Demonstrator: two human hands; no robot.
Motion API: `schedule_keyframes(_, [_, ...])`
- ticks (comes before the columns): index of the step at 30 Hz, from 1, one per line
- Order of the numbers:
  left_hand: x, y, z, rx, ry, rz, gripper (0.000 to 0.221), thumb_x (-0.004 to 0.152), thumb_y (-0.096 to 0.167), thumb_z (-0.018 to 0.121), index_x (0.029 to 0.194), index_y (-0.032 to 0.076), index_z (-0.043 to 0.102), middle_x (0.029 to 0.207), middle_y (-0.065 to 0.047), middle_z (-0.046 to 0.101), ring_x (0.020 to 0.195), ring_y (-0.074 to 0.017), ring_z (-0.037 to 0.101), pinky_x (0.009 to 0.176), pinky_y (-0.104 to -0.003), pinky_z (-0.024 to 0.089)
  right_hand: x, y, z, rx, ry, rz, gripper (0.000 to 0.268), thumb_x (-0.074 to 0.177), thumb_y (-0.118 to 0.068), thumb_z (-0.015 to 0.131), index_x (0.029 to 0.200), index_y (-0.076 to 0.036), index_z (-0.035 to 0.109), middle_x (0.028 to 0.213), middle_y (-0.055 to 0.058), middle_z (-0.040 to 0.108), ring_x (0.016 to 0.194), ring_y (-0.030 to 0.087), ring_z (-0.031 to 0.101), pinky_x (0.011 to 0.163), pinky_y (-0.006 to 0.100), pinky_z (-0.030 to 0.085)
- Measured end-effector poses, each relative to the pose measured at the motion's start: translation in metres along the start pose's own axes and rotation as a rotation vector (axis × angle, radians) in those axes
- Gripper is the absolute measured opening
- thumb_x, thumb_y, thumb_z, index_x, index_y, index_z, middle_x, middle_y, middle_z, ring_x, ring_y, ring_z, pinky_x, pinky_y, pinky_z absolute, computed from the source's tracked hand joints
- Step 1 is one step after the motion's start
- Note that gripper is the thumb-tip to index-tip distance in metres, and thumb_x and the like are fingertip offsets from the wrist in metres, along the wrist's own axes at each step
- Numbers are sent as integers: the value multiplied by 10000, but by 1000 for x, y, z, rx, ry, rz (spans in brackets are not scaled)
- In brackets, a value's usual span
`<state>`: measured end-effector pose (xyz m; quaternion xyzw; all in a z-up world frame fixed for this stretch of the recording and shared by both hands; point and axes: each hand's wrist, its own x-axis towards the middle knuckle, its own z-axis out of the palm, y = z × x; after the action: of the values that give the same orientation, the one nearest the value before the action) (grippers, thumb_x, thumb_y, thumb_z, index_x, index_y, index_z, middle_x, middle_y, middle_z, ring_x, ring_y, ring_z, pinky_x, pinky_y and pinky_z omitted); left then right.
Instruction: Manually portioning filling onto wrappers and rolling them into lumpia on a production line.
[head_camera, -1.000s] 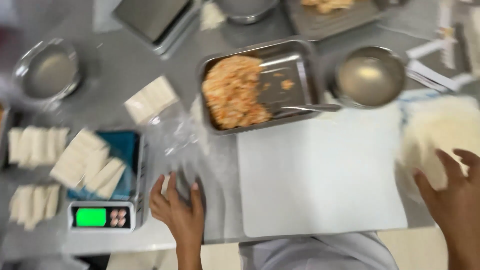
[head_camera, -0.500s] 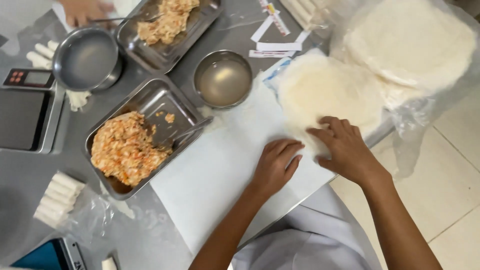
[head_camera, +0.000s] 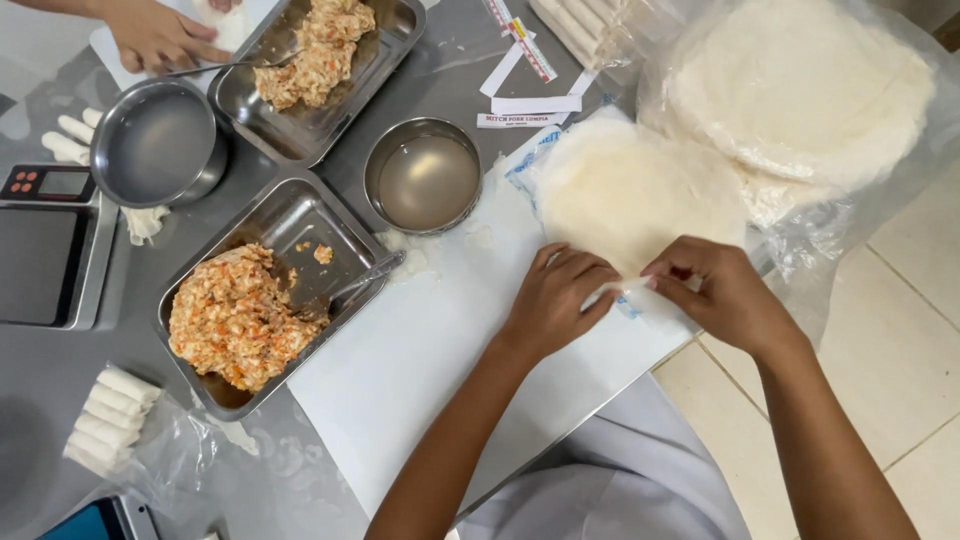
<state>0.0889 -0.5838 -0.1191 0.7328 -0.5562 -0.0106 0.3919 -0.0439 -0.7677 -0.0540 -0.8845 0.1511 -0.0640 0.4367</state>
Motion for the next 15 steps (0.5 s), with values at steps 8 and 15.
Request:
schedule_keyframes(8, [29, -1, -39, -394, -158, -191, 183, 987, 268, 590, 1079, 126, 658, 974, -26, 622, 930, -190, 642, 751, -313, 523, 10, 6, -22, 107, -142, 175, 125, 956, -132, 702, 891, -79, 794, 852, 3, 751, 779, 126, 629, 711, 274, 448])
schedule_keyframes(15, [28, -17, -30, -551, -147, -281, 284, 1018, 278, 587, 1110, 75, 763, 964, -29, 772, 885, -143, 692, 789, -281, 537, 12, 12, -25, 212, -160, 279, 146, 961, -157, 737, 865, -50, 712, 768, 11, 632, 658, 121, 492, 555, 274, 344])
